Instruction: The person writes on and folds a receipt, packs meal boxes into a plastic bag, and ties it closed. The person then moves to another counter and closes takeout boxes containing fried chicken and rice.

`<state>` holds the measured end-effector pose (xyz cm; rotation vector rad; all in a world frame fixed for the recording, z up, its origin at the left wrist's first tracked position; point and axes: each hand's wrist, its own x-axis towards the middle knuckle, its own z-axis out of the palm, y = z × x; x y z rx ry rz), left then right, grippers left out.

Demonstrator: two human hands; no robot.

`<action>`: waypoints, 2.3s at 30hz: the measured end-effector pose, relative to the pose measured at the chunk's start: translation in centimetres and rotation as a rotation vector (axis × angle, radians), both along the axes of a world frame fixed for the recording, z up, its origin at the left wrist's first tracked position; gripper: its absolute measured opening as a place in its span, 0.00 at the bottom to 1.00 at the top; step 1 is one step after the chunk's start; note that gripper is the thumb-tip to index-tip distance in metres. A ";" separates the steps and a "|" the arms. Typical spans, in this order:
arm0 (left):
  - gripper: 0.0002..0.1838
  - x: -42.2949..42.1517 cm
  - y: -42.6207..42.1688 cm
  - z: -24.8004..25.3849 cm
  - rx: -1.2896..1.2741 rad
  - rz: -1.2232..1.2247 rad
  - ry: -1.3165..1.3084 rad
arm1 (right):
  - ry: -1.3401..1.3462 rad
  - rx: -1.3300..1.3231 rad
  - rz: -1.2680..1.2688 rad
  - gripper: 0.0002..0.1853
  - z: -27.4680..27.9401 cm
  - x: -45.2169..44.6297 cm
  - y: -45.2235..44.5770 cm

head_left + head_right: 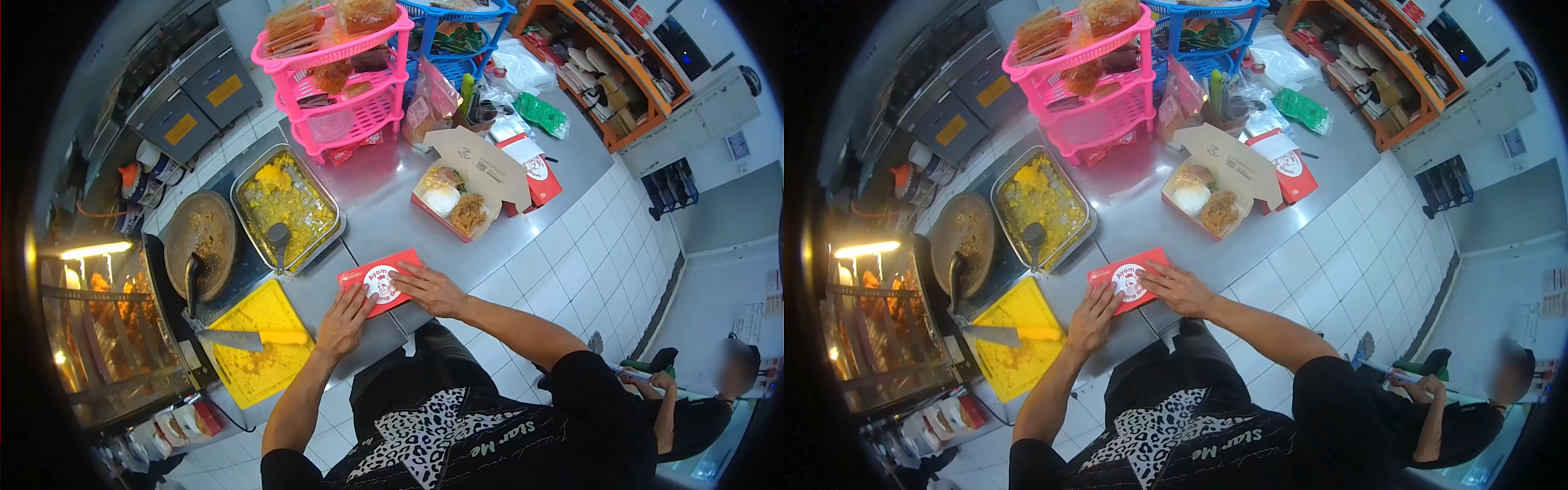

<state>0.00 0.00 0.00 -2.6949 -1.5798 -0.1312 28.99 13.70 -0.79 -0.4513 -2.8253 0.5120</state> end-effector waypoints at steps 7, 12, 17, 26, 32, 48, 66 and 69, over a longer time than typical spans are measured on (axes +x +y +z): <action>0.36 2.3 -1.4 1.8 -0.167 0.154 -0.509 | -0.173 -0.108 -0.019 0.34 3.3 0.0 -1.5; 0.35 2.3 -1.7 -0.8 -0.079 0.162 -0.434 | -0.233 -0.082 -0.042 0.37 5.4 -0.2 -1.6; 0.33 0.9 -2.9 0.0 -0.096 0.234 -0.328 | 0.011 -0.082 -0.253 0.32 5.1 -0.1 -1.8; 0.33 4.4 6.7 10.4 0.108 0.369 -0.525 | 1.075 -1.012 -1.399 0.18 -0.2 8.6 8.6; 0.30 16.2 26.3 16.7 0.161 0.070 -0.489 | 0.772 -1.100 -1.403 0.23 1.0 8.6 8.7; 0.30 16.4 26.4 4.7 -0.108 0.301 -0.663 | 0.547 -0.578 -1.299 0.44 0.9 4.7 6.4; 0.27 19.8 15.9 6.7 -0.593 1.102 -1.462 | 0.133 -0.960 -1.099 0.29 8.6 14.0 10.0; 0.28 18.7 15.4 6.9 -0.736 1.054 -1.615 | 0.039 -1.106 -1.053 0.29 10.4 14.9 11.1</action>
